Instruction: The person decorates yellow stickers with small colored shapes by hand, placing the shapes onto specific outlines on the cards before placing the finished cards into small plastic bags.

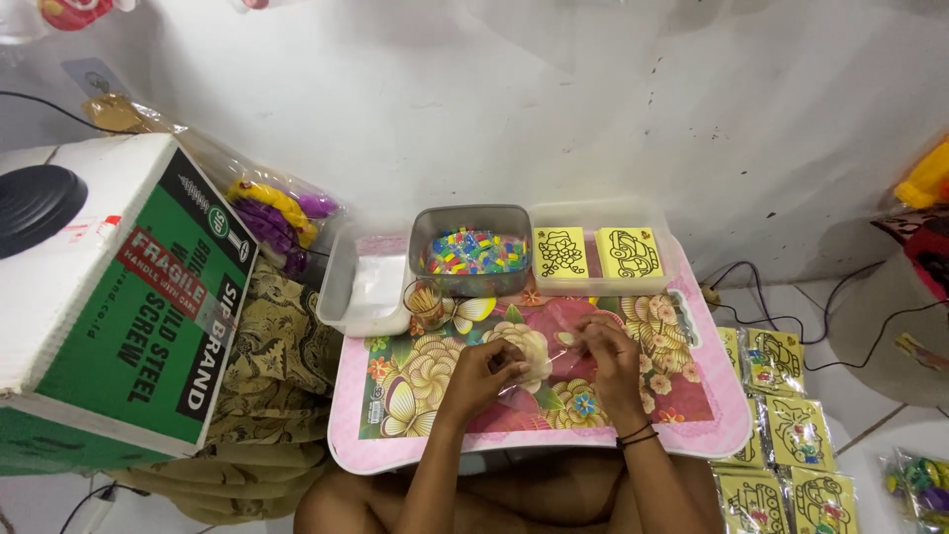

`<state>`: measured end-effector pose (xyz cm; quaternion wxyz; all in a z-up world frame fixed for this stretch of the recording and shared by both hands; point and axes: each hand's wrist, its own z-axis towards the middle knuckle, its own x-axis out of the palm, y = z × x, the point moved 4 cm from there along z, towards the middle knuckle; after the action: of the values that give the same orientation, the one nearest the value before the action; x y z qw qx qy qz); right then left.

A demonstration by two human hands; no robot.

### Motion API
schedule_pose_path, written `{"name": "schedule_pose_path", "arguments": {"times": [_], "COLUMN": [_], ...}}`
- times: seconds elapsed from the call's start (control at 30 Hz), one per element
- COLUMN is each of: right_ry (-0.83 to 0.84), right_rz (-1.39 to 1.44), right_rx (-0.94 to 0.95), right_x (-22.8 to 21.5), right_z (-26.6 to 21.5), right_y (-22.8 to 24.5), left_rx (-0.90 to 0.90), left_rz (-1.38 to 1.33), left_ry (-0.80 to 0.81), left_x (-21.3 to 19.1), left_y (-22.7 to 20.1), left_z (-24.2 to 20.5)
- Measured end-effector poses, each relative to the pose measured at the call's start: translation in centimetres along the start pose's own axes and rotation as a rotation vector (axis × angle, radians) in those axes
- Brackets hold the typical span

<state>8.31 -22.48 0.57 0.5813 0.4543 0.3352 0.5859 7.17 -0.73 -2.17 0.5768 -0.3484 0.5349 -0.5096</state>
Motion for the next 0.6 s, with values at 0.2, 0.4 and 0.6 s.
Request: {"name": "schedule_pose_path", "arguments": {"times": [0.2, 0.4, 0.6], "right_ry": [-0.157, -0.139, 0.297], "right_rz": [-0.021, -0.920, -1.459], "right_rx": [0.007, -0.564, -0.056], "right_x": [-0.1, -0.1, -0.5], "right_z": [0.0, 4.7, 14.4], "right_y": [0.5, 2.3, -0.3], "left_rx": [-0.010, -0.007, -0.028], "left_rz": [-0.014, -0.025, -0.025], "left_ry": [-0.021, -0.004, -0.001], "left_x": [-0.4, -0.4, -0.5], "left_y": [-1.1, -0.4, -0.4], "left_z": [-0.1, -0.1, 0.0]}}
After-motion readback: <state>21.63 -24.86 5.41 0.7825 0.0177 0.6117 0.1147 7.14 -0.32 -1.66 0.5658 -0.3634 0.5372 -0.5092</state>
